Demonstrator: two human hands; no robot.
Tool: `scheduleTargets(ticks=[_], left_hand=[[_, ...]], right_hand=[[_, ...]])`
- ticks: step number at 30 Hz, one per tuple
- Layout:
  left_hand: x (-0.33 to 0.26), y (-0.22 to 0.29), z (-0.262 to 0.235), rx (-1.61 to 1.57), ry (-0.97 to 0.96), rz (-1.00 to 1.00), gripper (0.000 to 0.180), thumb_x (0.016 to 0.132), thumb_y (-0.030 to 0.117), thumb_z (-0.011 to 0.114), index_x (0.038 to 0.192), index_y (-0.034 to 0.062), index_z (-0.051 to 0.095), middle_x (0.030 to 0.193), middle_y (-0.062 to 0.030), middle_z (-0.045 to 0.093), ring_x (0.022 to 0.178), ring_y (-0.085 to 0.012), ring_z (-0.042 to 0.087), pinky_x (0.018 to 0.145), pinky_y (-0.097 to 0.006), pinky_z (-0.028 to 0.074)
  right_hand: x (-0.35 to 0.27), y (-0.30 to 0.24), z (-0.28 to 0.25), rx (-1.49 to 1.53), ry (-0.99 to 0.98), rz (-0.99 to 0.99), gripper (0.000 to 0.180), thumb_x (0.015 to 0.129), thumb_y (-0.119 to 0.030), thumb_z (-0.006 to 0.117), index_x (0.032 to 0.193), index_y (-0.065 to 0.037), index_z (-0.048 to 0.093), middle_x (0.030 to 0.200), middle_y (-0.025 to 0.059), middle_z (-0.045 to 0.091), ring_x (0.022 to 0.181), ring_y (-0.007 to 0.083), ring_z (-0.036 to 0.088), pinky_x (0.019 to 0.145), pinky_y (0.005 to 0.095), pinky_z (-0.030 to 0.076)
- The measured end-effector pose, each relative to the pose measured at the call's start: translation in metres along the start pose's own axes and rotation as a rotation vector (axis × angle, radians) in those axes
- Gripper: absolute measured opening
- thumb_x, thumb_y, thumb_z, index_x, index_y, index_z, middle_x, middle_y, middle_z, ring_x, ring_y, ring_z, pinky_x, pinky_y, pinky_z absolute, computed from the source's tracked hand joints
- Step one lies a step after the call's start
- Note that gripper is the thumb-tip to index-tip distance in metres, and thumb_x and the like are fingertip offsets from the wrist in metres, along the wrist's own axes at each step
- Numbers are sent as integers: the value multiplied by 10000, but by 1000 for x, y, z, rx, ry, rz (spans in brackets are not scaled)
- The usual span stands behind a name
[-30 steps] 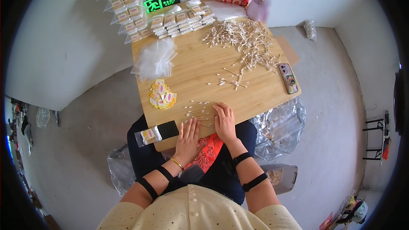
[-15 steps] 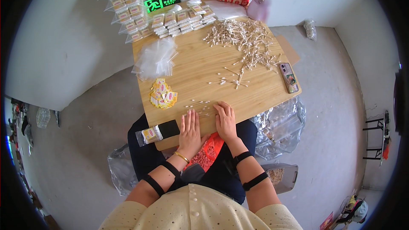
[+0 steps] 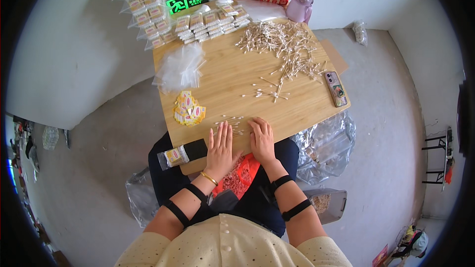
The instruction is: The person sits on the floor and arranges loose cotton swabs into neat rows on a wooden table. They then pick up a plastic wrapper, place the swabs inside, and seal the package. The person repeats this process, creating multiple packaged units.
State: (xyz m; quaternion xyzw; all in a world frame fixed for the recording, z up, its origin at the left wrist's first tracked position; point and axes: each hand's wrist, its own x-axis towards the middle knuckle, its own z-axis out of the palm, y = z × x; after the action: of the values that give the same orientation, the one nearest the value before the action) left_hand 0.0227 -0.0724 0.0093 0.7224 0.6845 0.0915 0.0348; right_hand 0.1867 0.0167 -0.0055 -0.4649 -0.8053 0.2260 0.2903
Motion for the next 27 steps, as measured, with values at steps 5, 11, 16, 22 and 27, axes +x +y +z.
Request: scheduleTargets(ticks=[5,11,16,22,27], left_hand=[[8,-7,11,32,-39,-6,980,952,588,570,1598,-67,232,1684,-214,236,1596,-303,134,1282,-553,26],[18,-8,11,25,-37,-37,977,965,603,542,1601,-66,221,1688,-214,222,1598,-294,127,1281,-558,21],[10,-9,11,-1,-49,-19,975,976,602,525,1606,-66,198,1690,-218,213,1598,-300,129,1278,-564,20],[28,-32,8,-193,77,-84,925,1034,594,423,1607,-79,149,1685,-269,164,1585,-391,111,1281,-555,56],[36,-56,26,-514,200,-116,869,1060,531,421,1613,-69,123,1671,-318,141,1566,-462,113,1279,-528,103]], right_hand=[[1,-1,0,-6,2,-11,429,894,-37,580,1323,-51,592,1388,166,543,1363,383,458,1200,500,332],[0,0,0,-23,-2,-10,431,897,-44,578,1328,-51,591,1388,165,543,1360,381,460,1201,499,332],[0,-1,1,-11,2,-5,441,901,-48,581,1342,-52,583,1409,167,532,1364,384,457,1191,497,340],[7,-3,5,36,8,-32,503,925,-56,578,1424,-24,523,1465,206,493,1412,403,426,1209,509,319],[33,-13,22,341,46,66,517,958,-51,537,1466,12,470,1523,254,440,1438,436,397,1220,500,309]])
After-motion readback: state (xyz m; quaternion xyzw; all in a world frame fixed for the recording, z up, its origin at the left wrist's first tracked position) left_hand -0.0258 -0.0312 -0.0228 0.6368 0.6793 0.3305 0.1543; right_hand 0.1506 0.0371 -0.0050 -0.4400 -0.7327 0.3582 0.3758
